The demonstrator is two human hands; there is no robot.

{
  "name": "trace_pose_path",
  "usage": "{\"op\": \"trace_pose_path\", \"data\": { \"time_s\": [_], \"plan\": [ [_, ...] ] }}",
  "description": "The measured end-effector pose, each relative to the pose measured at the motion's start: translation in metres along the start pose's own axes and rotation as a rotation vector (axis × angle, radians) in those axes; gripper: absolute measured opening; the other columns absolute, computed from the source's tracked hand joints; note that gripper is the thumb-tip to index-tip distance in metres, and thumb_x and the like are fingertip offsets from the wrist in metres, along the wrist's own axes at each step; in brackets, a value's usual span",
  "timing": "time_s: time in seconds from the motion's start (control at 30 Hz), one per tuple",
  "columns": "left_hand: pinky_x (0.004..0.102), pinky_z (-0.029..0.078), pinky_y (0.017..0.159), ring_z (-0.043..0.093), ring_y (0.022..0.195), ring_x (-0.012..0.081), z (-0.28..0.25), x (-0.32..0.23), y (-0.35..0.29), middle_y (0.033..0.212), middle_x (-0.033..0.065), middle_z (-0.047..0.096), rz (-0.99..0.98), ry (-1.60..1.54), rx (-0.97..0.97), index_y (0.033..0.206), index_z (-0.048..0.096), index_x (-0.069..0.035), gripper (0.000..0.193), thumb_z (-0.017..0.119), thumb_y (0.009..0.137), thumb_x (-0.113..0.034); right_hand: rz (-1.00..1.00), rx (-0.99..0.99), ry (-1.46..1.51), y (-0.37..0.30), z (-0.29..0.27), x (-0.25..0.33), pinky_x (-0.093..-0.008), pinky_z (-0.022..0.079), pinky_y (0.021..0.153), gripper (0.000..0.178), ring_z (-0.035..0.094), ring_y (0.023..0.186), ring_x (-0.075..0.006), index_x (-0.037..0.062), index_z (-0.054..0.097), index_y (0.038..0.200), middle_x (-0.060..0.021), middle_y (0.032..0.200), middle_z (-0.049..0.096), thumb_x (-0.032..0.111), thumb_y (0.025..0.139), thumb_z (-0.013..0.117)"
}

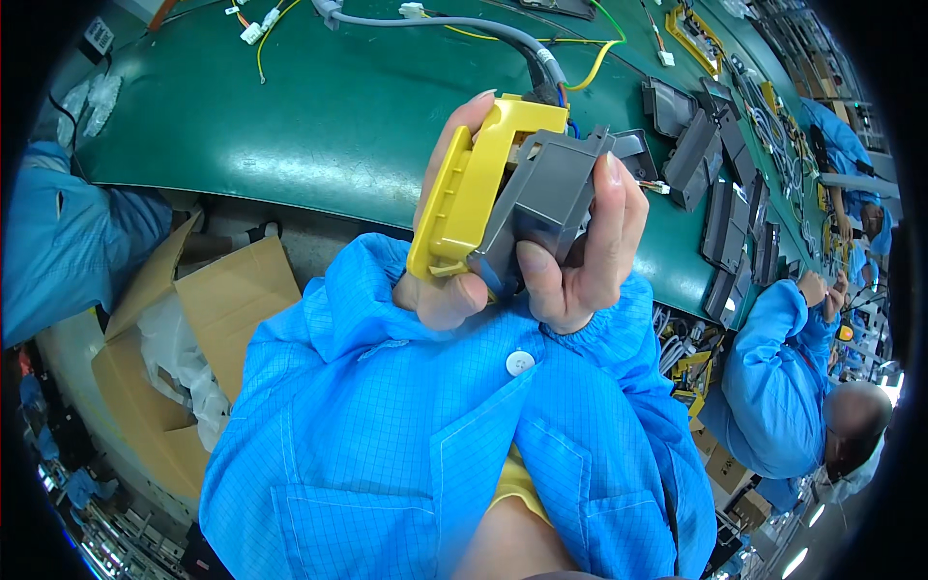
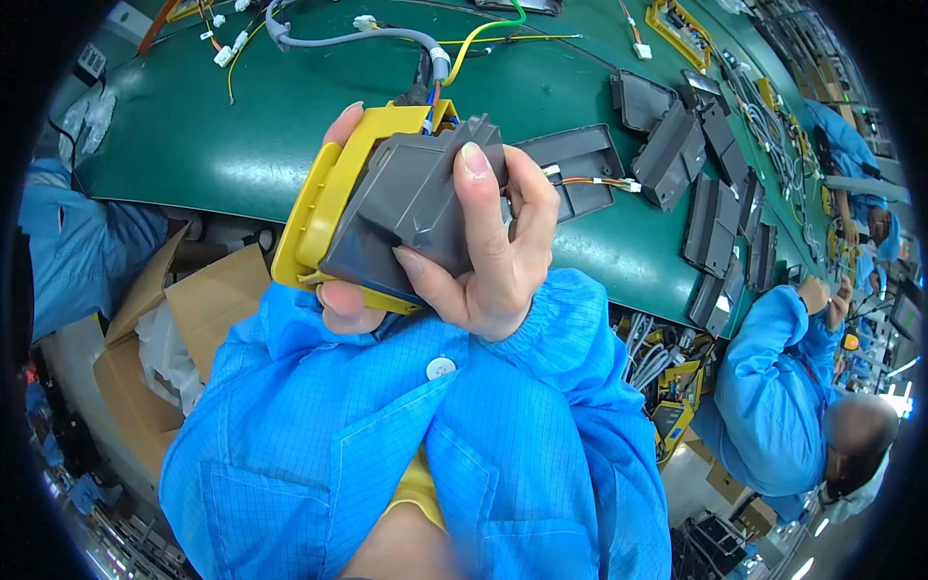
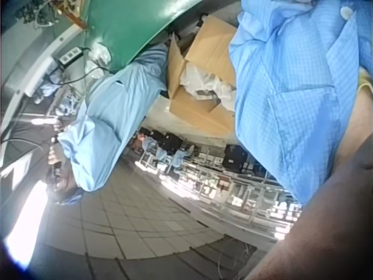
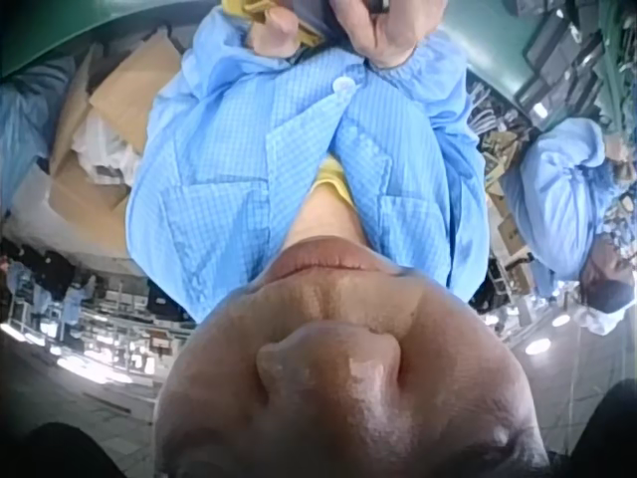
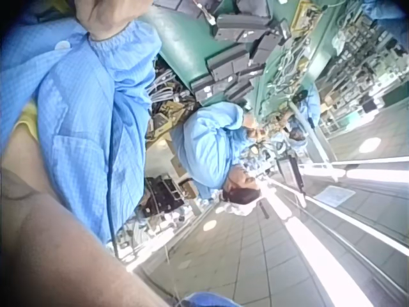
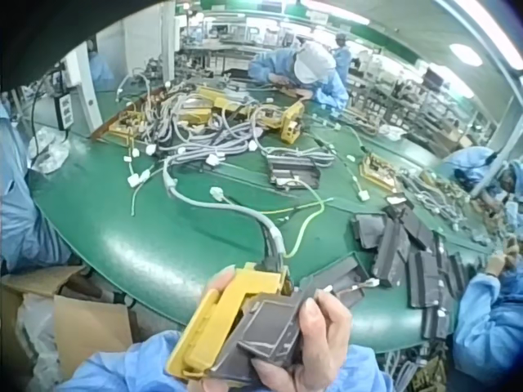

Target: Assembling electronic components by connecting wire harnesses to circuit boards and fitting them into plastic housings.

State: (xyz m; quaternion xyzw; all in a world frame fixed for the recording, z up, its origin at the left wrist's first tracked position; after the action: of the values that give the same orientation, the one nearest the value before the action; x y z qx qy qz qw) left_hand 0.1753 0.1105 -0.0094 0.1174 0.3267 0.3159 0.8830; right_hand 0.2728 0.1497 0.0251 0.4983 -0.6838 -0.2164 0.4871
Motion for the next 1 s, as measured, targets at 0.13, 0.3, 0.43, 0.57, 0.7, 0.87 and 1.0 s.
{"op": "trace_pose_path", "data": {
  "time_s": [0.13,0.3,0.43,0.57,0.7,0.87,1.0],
  "plan": [
    [0.0407,0.034,0.101,0.04,0.122,0.0308,0.002,-0.002,-0.003,0.134,0.0219,0.036,0.008,0.012,-0.014,0.141,0.006,0.002,0.107,0.073,0.072,-0.044,0.005,-0.002,0.008,-0.002,-0.002,0.003,-0.0413,0.046,0.082,0.079,0.053,0.097,-0.0372,-0.0034,0.045,0.128,-0.0286,0.119,0.04,0.014,0.059,0.078],
    [0.0405,0.033,0.102,0.04,0.123,0.0313,0.004,-0.003,-0.001,0.134,0.0225,0.035,0.171,0.001,0.128,0.141,0.005,0.002,0.11,0.074,0.07,-0.047,0.016,-0.018,0.018,-0.002,-0.004,0.009,-0.042,0.046,0.083,0.078,0.053,0.099,-0.0377,-0.0044,0.046,0.127,-0.0295,0.12,0.039,0.012,0.058,0.078],
    [0.0403,0.032,0.103,0.039,0.124,0.0307,0.005,-0.004,0.002,0.136,0.0211,0.033,0.127,0.028,0.19,0.142,0.005,0.001,0.112,0.074,0.069,-0.047,0.038,-0.053,0.067,-0.003,-0.009,0.008,-0.042,0.046,0.084,0.078,0.053,0.099,-0.0372,-0.0047,0.048,0.127,-0.0293,0.121,0.038,0.013,0.057,0.079],
    [0.0404,0.031,0.103,0.038,0.125,0.0301,0.003,-0.002,-0.001,0.137,0.0201,0.032,0.04,0.015,0.091,0.142,0.004,0.0,0.112,0.074,0.069,-0.047,0.024,-0.014,0.044,-0.002,-0.008,0.009,-0.0416,0.046,0.085,0.078,0.053,0.099,-0.0366,-0.0044,0.048,0.127,-0.0285,0.121,0.038,0.013,0.057,0.079],
    [0.0404,0.03,0.104,0.037,0.126,0.0295,0.006,-0.002,-0.003,0.138,0.0191,0.032,-0.014,-0.012,0.007,0.143,0.003,-0.001,0.113,0.074,0.069,-0.047,0.047,0.002,0.022,-0.003,-0.006,0.005,-0.0409,0.046,0.084,0.077,0.054,0.098,-0.0364,-0.0028,0.048,0.127,-0.0276,0.121,0.038,0.013,0.058,0.079],
    [0.0405,0.028,0.105,0.036,0.127,0.0287,0.008,0.001,-0.005,0.139,0.0179,0.031,-0.067,-0.026,-0.045,0.143,0.002,-0.002,0.113,0.074,0.068,-0.047,0.053,0.019,0.02,-0.003,-0.004,0.006,-0.042,0.046,0.085,0.077,0.053,0.102,-0.0404,-0.0002,0.047,0.13,-0.0292,0.123,0.038,0.014,0.06,0.078],
    [0.0403,0.025,0.106,0.034,0.128,0.0284,0.014,-0.004,-0.002,0.141,0.0171,0.029,-0.137,0.091,0.102,0.144,-0.001,-0.001,0.112,0.071,0.072,-0.049,0.058,0.033,0.029,-0.001,-0.007,0.01,-0.044,0.045,0.088,0.075,0.05,0.107,-0.0461,-0.0017,0.043,0.131,-0.0338,0.128,0.036,0.012,0.065,0.075]
  ]
}}
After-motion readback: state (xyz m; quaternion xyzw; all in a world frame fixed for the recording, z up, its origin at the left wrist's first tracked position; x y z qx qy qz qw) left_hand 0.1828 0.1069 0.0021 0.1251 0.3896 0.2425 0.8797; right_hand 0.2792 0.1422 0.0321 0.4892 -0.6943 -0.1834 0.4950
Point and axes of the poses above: each hand's wrist, its own y-axis towards the middle knuckle, its own z-axis out of the palm, x = y × z, the point moved 6 cm from there along y, towards the middle knuckle
